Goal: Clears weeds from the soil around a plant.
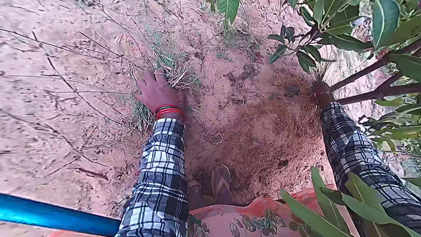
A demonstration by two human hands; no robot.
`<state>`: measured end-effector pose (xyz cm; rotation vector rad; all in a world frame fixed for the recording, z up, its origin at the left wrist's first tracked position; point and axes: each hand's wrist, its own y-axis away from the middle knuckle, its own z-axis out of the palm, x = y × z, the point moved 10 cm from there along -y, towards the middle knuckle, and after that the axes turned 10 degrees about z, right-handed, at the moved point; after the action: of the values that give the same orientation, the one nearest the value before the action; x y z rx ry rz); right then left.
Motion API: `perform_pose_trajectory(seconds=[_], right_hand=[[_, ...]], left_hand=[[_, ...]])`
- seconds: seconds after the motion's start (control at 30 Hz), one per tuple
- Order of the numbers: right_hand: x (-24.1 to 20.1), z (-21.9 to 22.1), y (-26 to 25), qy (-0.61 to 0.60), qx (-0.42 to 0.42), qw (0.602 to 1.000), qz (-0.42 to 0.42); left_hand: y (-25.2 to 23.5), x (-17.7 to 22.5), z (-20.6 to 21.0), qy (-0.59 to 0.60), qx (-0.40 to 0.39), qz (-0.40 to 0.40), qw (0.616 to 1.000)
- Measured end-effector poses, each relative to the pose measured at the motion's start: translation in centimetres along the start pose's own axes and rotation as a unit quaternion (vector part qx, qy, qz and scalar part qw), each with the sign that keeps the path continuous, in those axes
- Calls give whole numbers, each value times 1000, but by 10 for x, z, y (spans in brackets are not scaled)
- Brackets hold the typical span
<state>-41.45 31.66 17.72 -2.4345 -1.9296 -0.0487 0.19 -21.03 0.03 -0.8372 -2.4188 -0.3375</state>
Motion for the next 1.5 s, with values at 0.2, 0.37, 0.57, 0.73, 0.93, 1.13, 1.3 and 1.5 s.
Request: perform_pose_trajectory(seconds=[0.2,0.37,0.57,0.73,0.93,1.13,1.3,1.5], right_hand=[[-39,31,-17,61,-77,995,-20],[-46,16,-14,-66,-6,997,-33],[-29,-12,4,-113,19,993,-4],[-61,-85,57,-203,63,976,-50],[-81,-174,96,-141,117,975,-125],[-45,-102,102,-60,35,997,-32],[20,-65,94,74,40,996,24],[46,-13,92,209,-48,977,9]], left_hand=[[2,4,-3,-8,7,-14,1000],[2,5,1,-14,20,-9,1000],[1,7,4,-13,18,10,1000],[0,7,6,-5,7,20,1000],[3,9,3,15,6,30,999],[4,12,2,36,-8,57,998],[4,12,5,40,-15,59,997],[3,10,6,27,-11,56,998]])
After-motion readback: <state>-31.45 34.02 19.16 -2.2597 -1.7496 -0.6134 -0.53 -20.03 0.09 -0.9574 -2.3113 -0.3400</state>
